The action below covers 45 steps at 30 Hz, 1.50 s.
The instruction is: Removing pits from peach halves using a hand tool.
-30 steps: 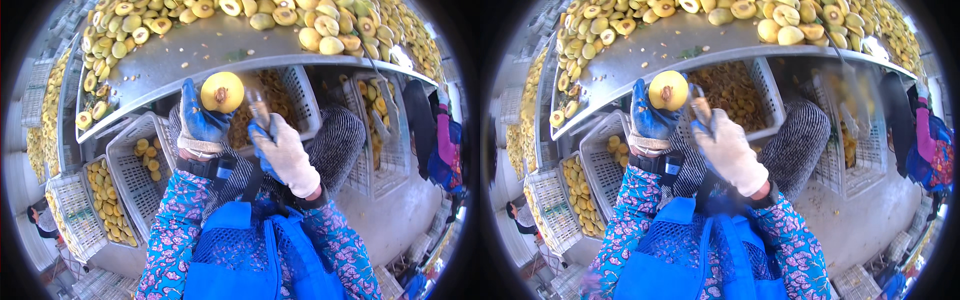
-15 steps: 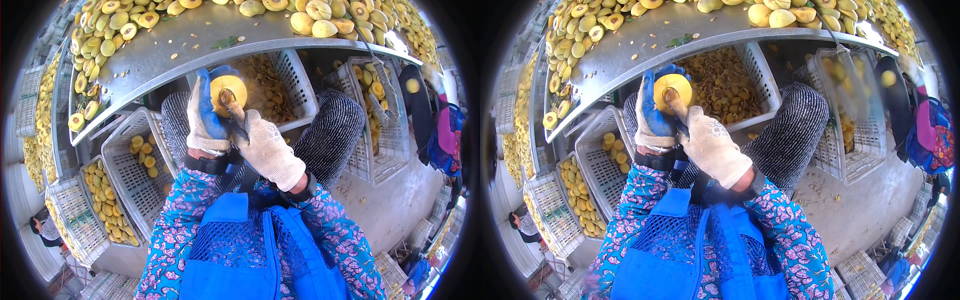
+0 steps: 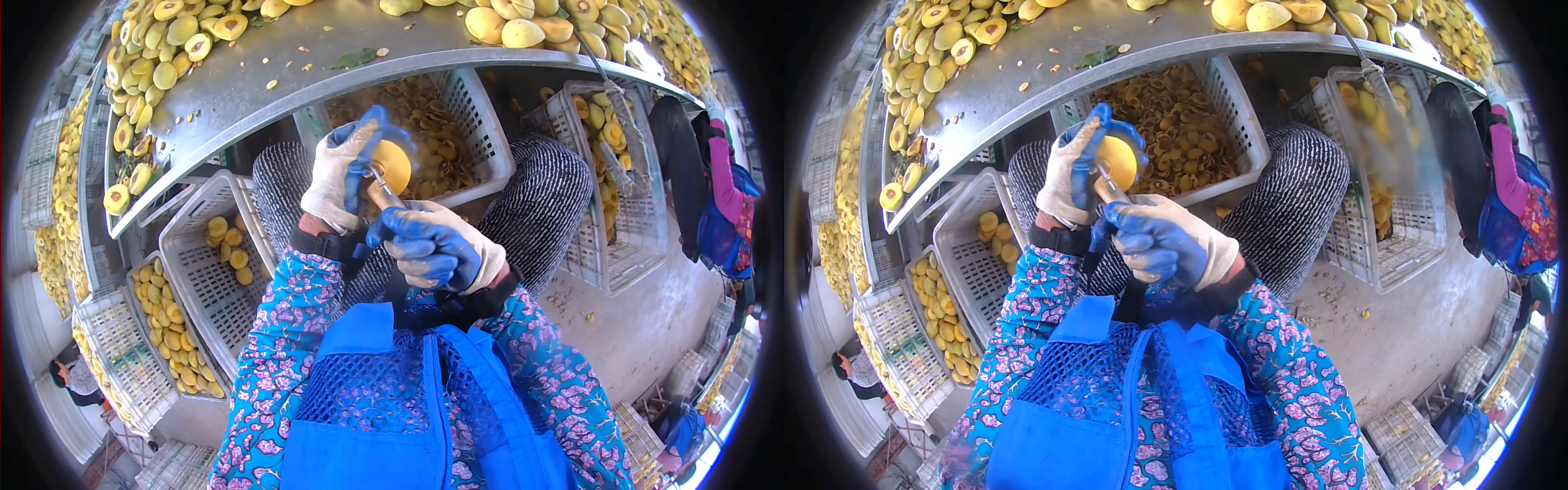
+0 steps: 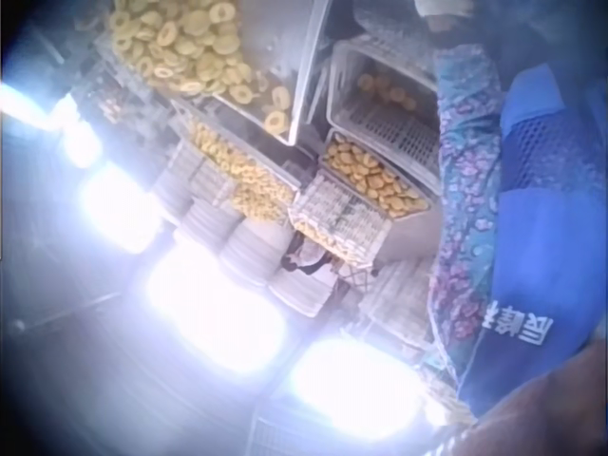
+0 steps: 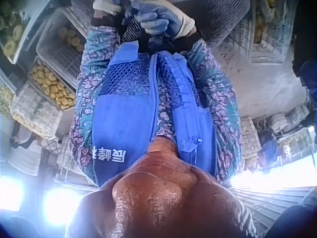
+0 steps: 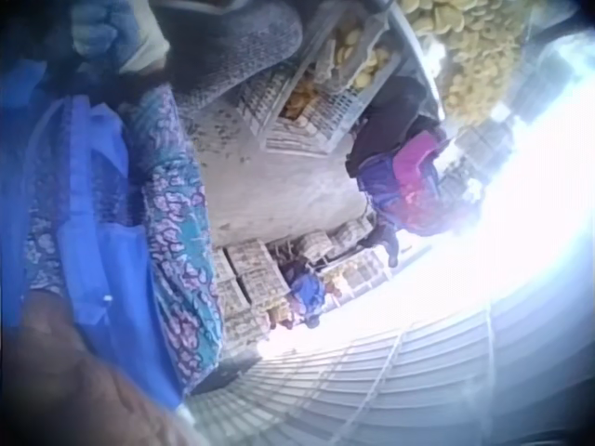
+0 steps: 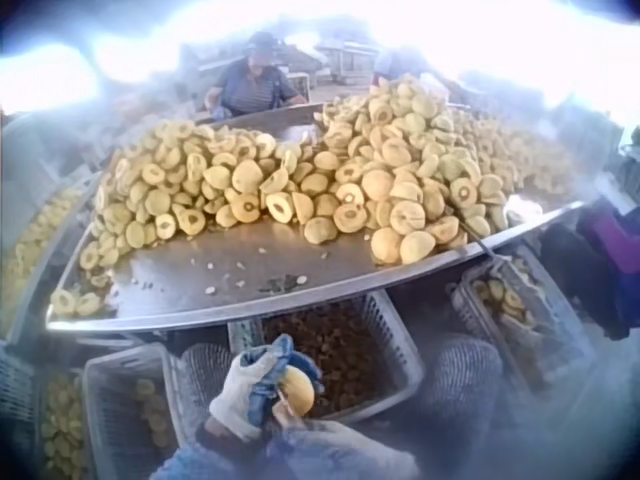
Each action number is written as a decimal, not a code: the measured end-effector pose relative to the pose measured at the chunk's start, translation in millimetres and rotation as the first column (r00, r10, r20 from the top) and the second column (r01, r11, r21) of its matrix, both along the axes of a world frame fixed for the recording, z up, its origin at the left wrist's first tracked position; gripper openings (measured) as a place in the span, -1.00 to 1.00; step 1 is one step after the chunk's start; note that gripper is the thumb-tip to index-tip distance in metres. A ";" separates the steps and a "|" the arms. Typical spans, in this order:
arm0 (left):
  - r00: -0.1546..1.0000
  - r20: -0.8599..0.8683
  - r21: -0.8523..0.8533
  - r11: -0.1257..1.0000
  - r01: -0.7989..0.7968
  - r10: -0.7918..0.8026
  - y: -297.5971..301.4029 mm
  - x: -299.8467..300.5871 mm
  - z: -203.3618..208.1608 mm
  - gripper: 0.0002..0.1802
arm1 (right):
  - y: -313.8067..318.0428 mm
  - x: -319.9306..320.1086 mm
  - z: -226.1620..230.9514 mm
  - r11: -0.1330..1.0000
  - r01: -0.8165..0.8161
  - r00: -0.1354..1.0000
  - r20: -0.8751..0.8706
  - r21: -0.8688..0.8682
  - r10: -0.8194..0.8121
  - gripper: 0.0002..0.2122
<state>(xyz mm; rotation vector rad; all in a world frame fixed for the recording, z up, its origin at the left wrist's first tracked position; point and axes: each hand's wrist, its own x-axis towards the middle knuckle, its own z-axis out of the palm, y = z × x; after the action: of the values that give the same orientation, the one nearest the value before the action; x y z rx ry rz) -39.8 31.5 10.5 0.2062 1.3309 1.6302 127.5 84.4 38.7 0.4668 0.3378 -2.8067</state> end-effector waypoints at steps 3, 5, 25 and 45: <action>0.991 0.122 0.093 0.994 -0.057 0.045 2.0 5.4 11.0 -0.57 | -8.4 3.1 -10.9 0.980 0.060 0.987 -0.137 -0.191 -0.087 -0.69; 0.947 0.270 0.238 0.941 -0.240 0.174 2.4 -7.3 7.4 -0.56 | -3.6 5.0 -11.1 0.961 0.098 0.963 -0.221 -0.259 -0.157 -0.70; -0.214 -0.951 -0.139 0.924 -0.356 -0.225 116.5 -203.3 93.3 -0.54 | 45.3 -1.7 -77.9 0.260 -0.265 0.926 0.320 0.929 -0.199 -0.76; 0.947 0.296 0.418 0.875 -0.246 0.124 44.9 -143.7 78.3 -0.54 | 41.4 -21.7 -64.0 0.195 -0.030 0.928 0.100 0.980 -0.359 -0.86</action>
<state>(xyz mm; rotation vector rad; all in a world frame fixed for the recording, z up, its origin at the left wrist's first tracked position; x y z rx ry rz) -183.5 76.4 88.8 0.1331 0.7742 2.0426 105.7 125.8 -25.3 1.2360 2.1780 -2.1634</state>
